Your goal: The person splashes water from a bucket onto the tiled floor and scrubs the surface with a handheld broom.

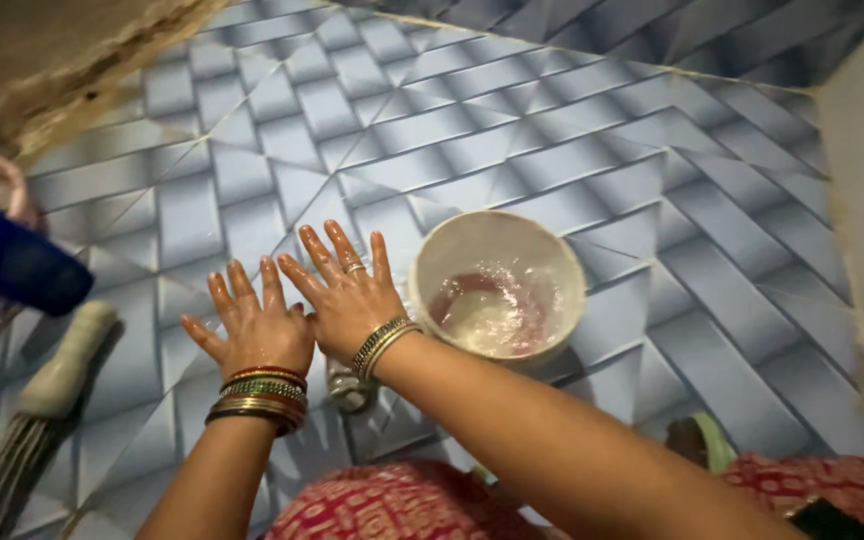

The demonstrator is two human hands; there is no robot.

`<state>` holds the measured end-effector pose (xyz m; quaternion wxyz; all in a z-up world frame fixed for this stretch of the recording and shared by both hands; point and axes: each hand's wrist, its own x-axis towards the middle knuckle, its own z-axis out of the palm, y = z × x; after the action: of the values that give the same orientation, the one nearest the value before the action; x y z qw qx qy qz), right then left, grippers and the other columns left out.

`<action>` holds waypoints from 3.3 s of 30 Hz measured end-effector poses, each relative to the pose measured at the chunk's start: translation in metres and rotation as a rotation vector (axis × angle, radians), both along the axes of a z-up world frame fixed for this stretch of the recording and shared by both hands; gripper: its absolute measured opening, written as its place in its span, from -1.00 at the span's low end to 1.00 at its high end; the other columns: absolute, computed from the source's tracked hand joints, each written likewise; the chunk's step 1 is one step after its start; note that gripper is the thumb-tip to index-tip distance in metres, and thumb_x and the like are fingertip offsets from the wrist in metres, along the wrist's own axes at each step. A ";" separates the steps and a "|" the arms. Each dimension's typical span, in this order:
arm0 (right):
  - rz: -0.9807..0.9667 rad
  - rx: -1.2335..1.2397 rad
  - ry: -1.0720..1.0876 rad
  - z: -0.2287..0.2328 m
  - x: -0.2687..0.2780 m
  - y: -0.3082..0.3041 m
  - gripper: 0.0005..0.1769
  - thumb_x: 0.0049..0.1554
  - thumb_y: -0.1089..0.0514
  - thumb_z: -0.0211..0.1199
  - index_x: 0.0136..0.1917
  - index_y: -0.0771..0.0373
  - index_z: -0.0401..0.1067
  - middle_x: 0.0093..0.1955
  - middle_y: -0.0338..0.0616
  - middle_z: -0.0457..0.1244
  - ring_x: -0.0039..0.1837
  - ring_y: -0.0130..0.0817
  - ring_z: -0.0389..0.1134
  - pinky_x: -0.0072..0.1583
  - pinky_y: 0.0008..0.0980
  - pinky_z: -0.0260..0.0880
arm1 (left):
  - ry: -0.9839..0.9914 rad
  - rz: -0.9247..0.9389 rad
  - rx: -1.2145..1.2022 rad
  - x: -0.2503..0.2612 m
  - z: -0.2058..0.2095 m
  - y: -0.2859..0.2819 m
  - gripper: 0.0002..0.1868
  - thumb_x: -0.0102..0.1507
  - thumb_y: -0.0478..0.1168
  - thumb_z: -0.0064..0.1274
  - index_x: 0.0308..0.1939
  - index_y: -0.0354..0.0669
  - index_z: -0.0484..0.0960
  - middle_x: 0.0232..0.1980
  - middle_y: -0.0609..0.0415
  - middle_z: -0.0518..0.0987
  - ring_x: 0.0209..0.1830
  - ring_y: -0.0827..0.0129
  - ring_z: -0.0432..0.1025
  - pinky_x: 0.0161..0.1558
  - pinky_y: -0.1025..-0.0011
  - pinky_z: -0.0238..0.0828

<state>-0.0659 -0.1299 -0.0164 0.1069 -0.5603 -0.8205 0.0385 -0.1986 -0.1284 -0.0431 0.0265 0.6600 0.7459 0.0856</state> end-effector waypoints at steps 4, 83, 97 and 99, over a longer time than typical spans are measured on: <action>0.061 -0.124 -0.026 -0.001 -0.049 -0.002 -0.08 0.11 -0.17 0.21 0.64 -0.24 -0.12 0.73 -0.10 -0.39 0.72 -0.02 -0.51 0.53 0.40 -0.59 | 0.024 0.106 -0.071 -0.047 -0.020 -0.013 -0.15 0.25 0.06 -0.05 0.59 0.15 -0.02 0.66 -0.04 -0.18 0.67 0.05 -0.42 0.40 -0.41 -0.63; -0.247 0.341 -0.065 0.080 0.200 -0.048 -0.51 0.13 -0.15 0.31 0.26 0.03 0.38 0.00 -0.06 0.33 0.06 -0.07 0.40 -0.02 -0.03 0.42 | 0.093 -0.370 0.225 0.114 0.088 -0.003 -0.05 0.20 -0.11 0.13 0.61 0.18 0.00 0.65 -0.05 -0.07 0.65 0.04 -0.24 0.48 -0.09 -0.31; -0.882 -0.004 0.206 -0.047 0.345 -0.073 -0.44 0.15 -0.21 0.27 0.28 0.13 0.33 0.14 0.06 0.30 0.15 0.11 0.36 0.09 0.07 0.41 | 0.064 -0.536 -0.371 0.224 0.014 -0.039 -0.18 0.29 0.45 -0.37 0.56 0.28 0.13 0.67 0.09 -0.05 0.66 0.09 -0.17 0.54 -0.01 -0.19; -0.926 -0.110 0.234 -0.082 0.338 -0.074 -0.44 0.17 -0.21 0.26 0.30 0.12 0.32 0.15 0.07 0.30 0.16 0.09 0.36 0.13 0.06 0.41 | 0.054 -0.592 -0.291 0.214 0.012 -0.038 -0.17 0.29 0.45 -0.38 0.55 0.24 0.18 0.67 0.11 0.00 0.67 0.12 -0.12 0.55 0.01 -0.14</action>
<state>0.2725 -0.2044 -0.0979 0.1748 -0.8634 -0.4641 0.0929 0.0156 -0.1669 -0.0311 0.1246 0.8395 0.5264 -0.0506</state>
